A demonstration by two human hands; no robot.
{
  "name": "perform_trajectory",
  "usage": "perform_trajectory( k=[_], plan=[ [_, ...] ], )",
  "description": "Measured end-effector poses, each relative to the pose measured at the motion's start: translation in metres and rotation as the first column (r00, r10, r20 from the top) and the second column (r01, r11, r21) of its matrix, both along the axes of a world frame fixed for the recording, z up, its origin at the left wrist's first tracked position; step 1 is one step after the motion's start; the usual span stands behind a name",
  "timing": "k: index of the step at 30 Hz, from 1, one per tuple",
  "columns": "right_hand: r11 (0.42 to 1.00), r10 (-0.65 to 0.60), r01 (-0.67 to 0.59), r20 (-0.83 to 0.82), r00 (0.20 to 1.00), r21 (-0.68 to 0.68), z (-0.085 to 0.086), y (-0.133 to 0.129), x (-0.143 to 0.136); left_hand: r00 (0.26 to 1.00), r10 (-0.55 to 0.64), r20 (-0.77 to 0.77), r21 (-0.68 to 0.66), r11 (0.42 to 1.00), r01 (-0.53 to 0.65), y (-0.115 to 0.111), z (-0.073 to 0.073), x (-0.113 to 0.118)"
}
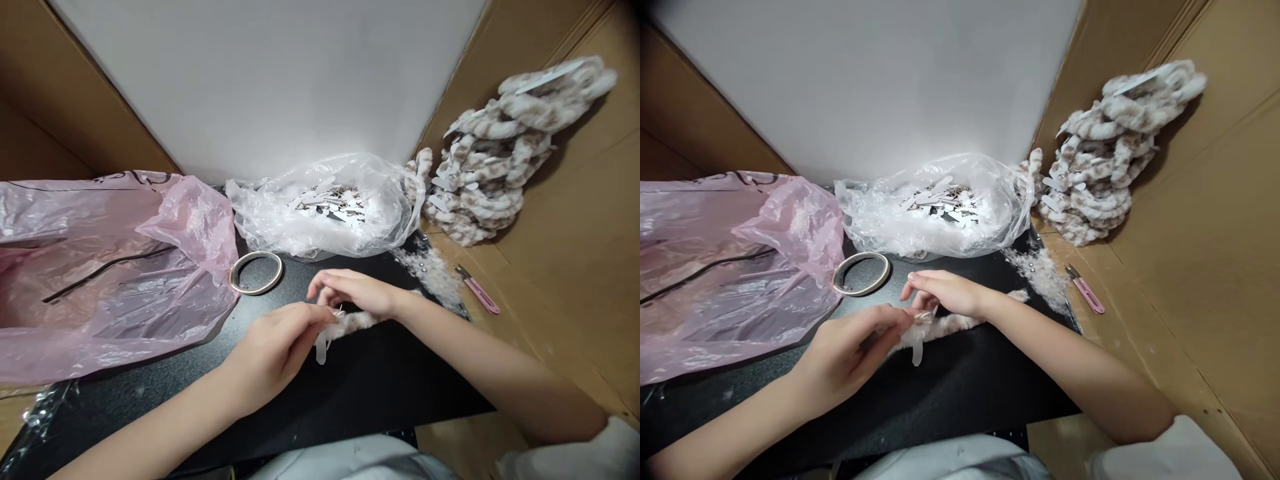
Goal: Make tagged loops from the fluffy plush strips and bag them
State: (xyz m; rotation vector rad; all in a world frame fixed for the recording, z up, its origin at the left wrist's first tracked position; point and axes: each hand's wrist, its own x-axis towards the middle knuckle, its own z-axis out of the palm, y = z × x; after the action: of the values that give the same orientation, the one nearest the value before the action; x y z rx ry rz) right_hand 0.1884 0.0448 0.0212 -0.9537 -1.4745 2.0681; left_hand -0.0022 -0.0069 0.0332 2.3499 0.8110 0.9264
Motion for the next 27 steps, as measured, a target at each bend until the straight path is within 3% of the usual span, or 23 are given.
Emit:
perform_trajectory(
  k=[3, 5, 10, 15, 19, 23, 25, 27],
  plan=[
    [0.938, 0.069, -0.050, 0.044, 0.997, -0.342, -0.003, -0.004, 0.003, 1.000, -0.021, -0.014, 0.106, 0.994, 0.023, -0.001, -0.002, -0.002],
    [0.902, 0.041, -0.028, 0.022, 0.999, -0.432, 0.000, -0.012, 0.005, 0.999, -0.039, -0.014, 0.158, 0.987, 0.040, -0.001, -0.005, -0.002],
    [0.897, -0.197, 0.191, 0.027, 0.980, -0.399, 0.012, -0.032, 0.004, 0.993, -0.063, 0.098, 0.168, 0.985, 0.045, -0.003, -0.010, 0.001],
    [0.863, -0.206, 0.178, -0.008, 0.979, -0.474, 0.015, -0.039, 0.008, 0.981, -0.108, 0.159, 0.254, 0.965, 0.065, -0.004, -0.016, 0.001],
    [0.810, -0.232, 0.180, -0.023, 0.972, -0.558, 0.014, -0.043, 0.004, 0.990, -0.140, 0.035, 0.465, 0.879, 0.108, -0.004, -0.021, -0.002],
    [0.791, -0.363, 0.367, 0.107, 0.926, -0.490, 0.009, -0.045, -0.006, 0.986, -0.162, -0.030, 0.575, 0.805, 0.149, -0.003, -0.026, -0.006],
    [0.794, -0.437, 0.452, 0.135, 0.889, -0.406, 0.006, -0.045, -0.011, 0.985, -0.170, -0.037, 0.554, 0.817, 0.162, -0.002, -0.028, -0.006],
    [0.799, -0.502, 0.506, 0.102, 0.859, -0.326, 0.003, -0.045, -0.014, 0.987, -0.159, -0.014, 0.472, 0.869, 0.147, -0.002, -0.029, -0.006]
  ],
)
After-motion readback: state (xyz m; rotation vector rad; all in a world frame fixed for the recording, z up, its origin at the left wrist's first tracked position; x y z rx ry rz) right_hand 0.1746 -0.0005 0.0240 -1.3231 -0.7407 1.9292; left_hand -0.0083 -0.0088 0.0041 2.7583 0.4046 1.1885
